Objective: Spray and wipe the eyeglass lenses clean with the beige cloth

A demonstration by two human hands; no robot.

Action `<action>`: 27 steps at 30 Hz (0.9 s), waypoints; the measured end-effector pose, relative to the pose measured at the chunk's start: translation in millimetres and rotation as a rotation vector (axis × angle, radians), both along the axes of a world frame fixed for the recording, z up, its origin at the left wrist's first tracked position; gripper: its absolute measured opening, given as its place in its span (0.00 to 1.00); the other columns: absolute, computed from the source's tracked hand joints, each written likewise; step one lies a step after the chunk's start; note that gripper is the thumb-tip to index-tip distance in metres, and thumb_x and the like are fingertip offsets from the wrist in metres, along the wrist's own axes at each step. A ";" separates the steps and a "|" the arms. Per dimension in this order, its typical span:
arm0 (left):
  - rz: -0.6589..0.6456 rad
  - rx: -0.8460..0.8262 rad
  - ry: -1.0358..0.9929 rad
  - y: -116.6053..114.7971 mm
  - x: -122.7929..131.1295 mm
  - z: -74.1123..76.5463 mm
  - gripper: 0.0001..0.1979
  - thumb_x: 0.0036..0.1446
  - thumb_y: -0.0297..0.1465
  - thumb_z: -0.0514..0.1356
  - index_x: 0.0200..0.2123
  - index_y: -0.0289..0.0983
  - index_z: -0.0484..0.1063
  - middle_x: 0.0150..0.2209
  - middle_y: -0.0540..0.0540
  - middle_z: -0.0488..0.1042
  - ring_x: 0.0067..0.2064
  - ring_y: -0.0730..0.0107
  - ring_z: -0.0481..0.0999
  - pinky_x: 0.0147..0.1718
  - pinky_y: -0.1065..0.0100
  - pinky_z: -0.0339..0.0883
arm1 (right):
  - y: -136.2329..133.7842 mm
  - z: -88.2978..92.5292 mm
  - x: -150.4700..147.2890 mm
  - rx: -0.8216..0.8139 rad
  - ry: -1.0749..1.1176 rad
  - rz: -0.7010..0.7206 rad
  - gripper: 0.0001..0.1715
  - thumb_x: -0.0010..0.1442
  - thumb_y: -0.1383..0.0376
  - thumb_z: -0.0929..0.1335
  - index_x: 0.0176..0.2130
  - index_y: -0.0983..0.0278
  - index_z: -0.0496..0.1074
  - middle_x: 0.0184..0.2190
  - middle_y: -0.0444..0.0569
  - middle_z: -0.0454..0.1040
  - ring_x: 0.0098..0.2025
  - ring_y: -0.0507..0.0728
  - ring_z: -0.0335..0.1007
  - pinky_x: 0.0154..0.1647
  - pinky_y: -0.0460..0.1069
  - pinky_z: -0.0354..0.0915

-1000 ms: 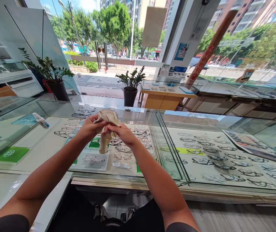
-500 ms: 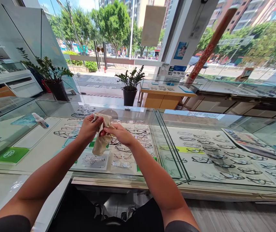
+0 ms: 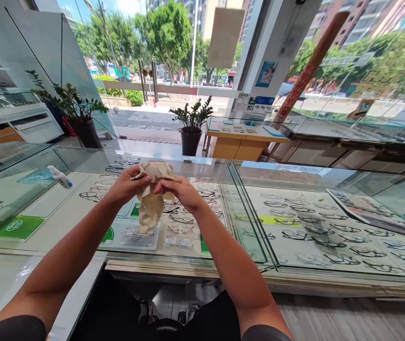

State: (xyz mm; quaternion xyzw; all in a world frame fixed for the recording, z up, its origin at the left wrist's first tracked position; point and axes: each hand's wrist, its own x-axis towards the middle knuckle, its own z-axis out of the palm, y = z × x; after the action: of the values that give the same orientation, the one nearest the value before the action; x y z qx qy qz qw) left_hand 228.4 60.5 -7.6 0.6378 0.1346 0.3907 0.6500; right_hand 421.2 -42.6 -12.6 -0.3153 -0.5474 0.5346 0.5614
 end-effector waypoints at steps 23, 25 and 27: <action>0.092 -0.003 -0.014 -7.4 11.3 -2.8 0.30 0.50 0.57 0.78 0.31 0.34 0.80 0.24 0.49 0.75 0.26 0.71 0.73 0.27 0.70 0.68 | 3.1 -2.8 -3.4 -0.010 -0.028 -0.013 0.22 0.62 0.47 0.76 0.30 0.62 0.79 0.33 0.47 0.76 0.42 0.58 0.71 0.51 0.54 0.63; 0.031 -0.045 -0.019 -6.9 9.5 -1.4 0.28 0.51 0.53 0.79 0.34 0.33 0.82 0.26 0.48 0.77 0.29 0.69 0.76 0.30 0.70 0.70 | 3.0 -1.5 -0.1 -0.019 0.004 -0.021 0.21 0.63 0.48 0.76 0.30 0.62 0.79 0.33 0.48 0.76 0.42 0.58 0.71 0.51 0.54 0.63; -0.004 -0.072 -0.032 -6.6 7.7 -0.3 0.25 0.52 0.50 0.80 0.36 0.33 0.82 0.28 0.47 0.79 0.30 0.68 0.77 0.31 0.70 0.71 | 2.1 -0.4 2.1 -0.027 0.019 -0.023 0.21 0.63 0.49 0.76 0.30 0.62 0.79 0.33 0.48 0.76 0.42 0.58 0.71 0.51 0.54 0.63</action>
State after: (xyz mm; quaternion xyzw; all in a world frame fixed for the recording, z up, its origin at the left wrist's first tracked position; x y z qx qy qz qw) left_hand 236.1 53.9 -7.9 0.6078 0.1366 0.3944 0.6756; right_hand 423.3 -40.5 -13.0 -0.3243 -0.5311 0.5382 0.5684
